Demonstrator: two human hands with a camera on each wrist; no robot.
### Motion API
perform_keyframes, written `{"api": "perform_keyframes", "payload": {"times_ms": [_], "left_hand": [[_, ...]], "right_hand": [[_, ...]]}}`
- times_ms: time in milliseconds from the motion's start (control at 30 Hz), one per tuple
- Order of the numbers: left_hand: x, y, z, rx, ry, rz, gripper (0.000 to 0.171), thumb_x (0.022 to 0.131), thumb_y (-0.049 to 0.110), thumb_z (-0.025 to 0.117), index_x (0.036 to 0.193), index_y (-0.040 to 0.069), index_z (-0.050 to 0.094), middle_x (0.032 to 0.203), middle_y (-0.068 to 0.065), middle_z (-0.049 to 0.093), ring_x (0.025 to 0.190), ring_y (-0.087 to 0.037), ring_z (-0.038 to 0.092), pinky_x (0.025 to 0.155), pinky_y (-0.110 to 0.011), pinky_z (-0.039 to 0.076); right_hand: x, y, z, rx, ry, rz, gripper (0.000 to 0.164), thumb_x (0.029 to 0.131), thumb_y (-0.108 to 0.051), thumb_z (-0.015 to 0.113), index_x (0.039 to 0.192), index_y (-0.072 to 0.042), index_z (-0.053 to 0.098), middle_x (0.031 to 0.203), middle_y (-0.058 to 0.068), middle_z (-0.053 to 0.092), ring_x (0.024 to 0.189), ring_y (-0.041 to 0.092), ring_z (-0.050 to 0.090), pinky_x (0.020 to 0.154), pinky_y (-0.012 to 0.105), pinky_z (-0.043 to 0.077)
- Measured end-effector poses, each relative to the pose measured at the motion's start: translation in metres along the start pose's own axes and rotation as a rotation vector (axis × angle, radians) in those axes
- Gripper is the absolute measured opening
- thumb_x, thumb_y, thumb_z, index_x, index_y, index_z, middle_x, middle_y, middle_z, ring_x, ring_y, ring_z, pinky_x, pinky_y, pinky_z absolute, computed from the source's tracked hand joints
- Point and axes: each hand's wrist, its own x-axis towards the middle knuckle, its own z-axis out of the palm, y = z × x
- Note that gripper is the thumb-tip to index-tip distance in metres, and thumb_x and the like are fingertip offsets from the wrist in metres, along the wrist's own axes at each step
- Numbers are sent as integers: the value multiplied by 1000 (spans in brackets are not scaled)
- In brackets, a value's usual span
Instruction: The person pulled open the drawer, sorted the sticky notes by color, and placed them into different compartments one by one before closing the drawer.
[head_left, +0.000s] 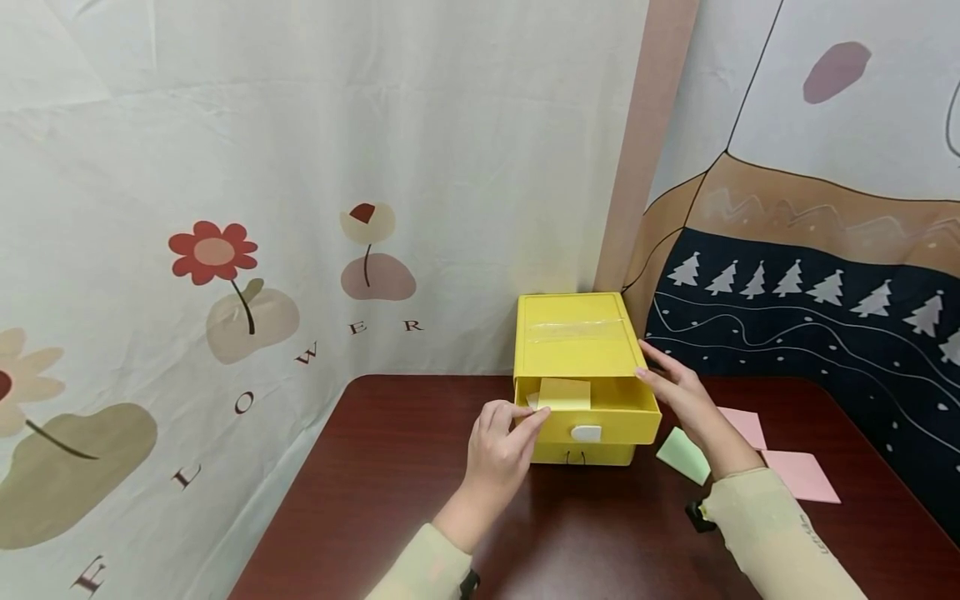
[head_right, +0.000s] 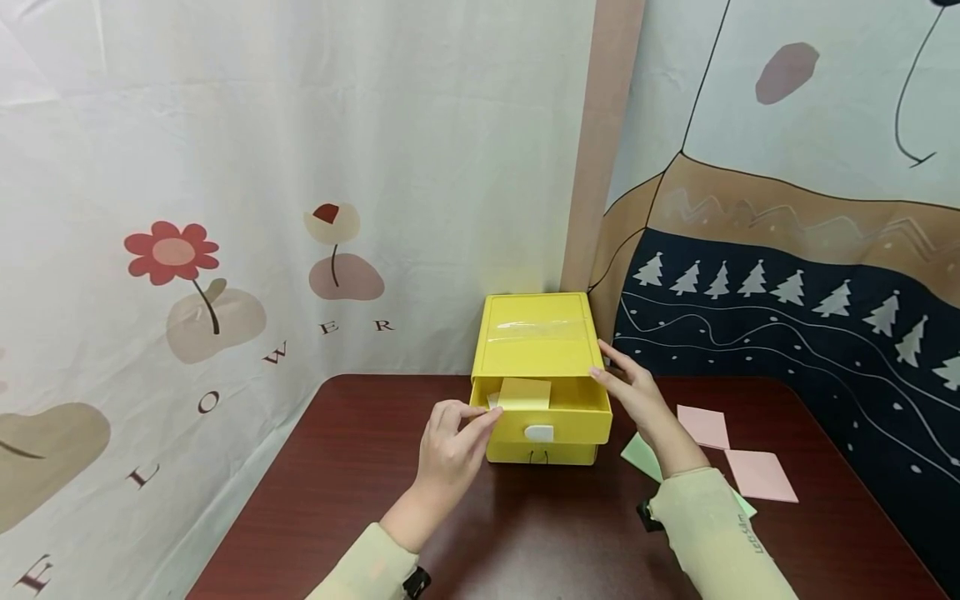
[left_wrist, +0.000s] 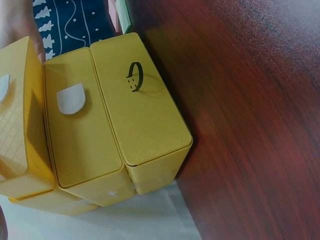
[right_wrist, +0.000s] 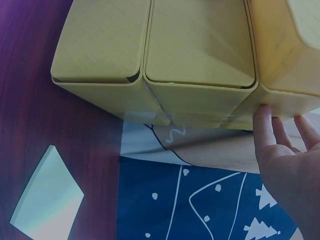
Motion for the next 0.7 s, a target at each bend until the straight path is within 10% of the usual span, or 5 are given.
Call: {"api": "perform_keyframes", "payload": {"times_ms": [700], "left_hand": [[4,-6,10,19,-24,-44,14,89,17,66,99,22,75,91,-1,59,88,-20,53,65,-27,47]], "right_hand": [[2,1,0,-26,18,-8,69,95,-44,52,153,-22,21,152,16,29,118,10,48,107,48,33]]}}
